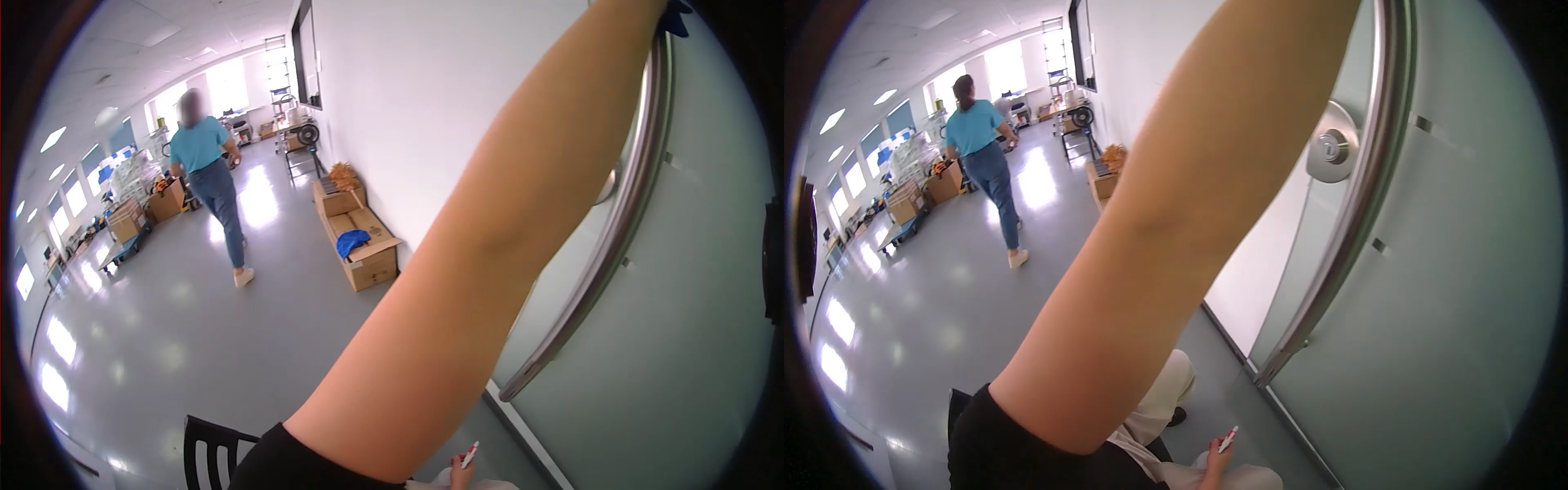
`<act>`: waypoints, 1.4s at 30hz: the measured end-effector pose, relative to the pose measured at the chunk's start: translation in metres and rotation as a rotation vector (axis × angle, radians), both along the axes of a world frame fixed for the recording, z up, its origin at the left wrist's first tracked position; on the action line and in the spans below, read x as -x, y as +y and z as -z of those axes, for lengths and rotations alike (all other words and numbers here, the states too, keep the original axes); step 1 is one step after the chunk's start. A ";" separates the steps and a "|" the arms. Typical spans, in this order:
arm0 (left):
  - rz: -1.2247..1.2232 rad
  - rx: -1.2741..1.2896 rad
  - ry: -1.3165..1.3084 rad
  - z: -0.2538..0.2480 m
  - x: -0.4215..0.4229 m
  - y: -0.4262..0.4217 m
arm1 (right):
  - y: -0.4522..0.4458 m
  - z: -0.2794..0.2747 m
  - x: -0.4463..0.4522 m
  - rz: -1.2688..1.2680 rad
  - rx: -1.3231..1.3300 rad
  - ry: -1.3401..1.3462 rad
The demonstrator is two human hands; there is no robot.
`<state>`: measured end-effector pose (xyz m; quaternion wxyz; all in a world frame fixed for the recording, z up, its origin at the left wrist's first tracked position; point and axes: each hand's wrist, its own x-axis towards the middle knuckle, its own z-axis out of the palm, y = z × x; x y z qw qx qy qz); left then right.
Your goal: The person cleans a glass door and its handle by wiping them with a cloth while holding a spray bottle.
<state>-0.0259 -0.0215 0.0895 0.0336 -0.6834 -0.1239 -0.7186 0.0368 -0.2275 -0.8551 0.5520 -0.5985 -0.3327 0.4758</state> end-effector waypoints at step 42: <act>0.154 0.408 0.036 0.346 -0.001 0.003 | 0.001 -0.005 -0.032 0.216 0.265 -0.420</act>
